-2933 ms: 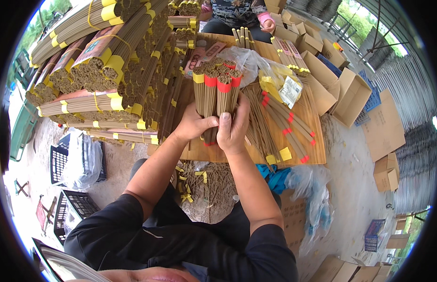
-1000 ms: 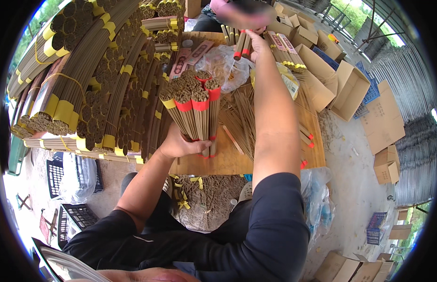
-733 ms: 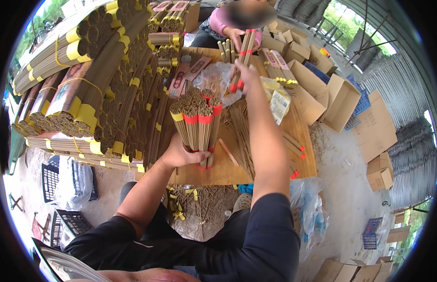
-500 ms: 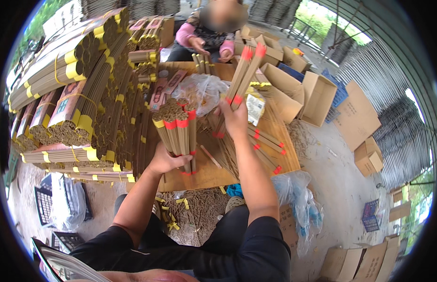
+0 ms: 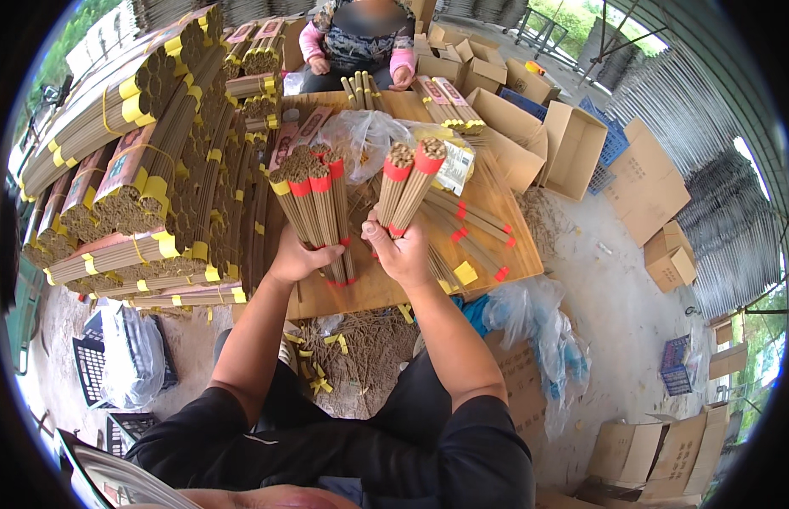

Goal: The person gathers loose incense sticks from a table, aligns them into bundles, and secures them with red and yellow rubber bands. The person then places the finished bundles onto a large stack of similar bundles.

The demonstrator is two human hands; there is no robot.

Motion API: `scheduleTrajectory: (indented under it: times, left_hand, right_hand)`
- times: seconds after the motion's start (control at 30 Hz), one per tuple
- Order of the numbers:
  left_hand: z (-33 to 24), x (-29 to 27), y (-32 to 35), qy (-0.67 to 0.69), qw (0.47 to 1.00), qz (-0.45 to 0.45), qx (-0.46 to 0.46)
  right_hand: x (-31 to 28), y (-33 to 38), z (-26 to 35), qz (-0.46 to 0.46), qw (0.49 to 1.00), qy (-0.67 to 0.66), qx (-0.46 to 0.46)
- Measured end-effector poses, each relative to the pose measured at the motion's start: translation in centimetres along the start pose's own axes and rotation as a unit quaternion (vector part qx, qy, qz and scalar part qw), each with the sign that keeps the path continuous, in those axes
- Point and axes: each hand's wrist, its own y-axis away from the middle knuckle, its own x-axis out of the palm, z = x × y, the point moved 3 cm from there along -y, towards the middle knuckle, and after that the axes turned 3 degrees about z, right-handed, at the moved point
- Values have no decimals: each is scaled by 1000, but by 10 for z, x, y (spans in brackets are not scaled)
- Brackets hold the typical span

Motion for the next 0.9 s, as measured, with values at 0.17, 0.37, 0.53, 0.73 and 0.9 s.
scheduleTrajectory:
  times: [0.17, 0.37, 0.53, 0.73, 0.9]
  left_hand:
    - [-7, 3, -1, 29, 1000, 2, 2]
    - [-2, 0, 1, 11, 1000, -6, -11]
    - [-3, 2, -2, 24, 999, 5, -29]
    - [6, -2, 1, 37, 999, 20, -33]
    - [7, -3, -2, 19, 1000, 14, -4]
  right_hand:
    - [0, 3, -8, -23, 1000, 20, -5]
    - [5, -3, 1, -14, 999, 39, -12]
    - [4, -10, 13, -68, 997, 26, -38]
    - [18, -12, 61, -16, 1000, 8, -4]
    - [33, -3, 31, 16, 994, 100, -41]
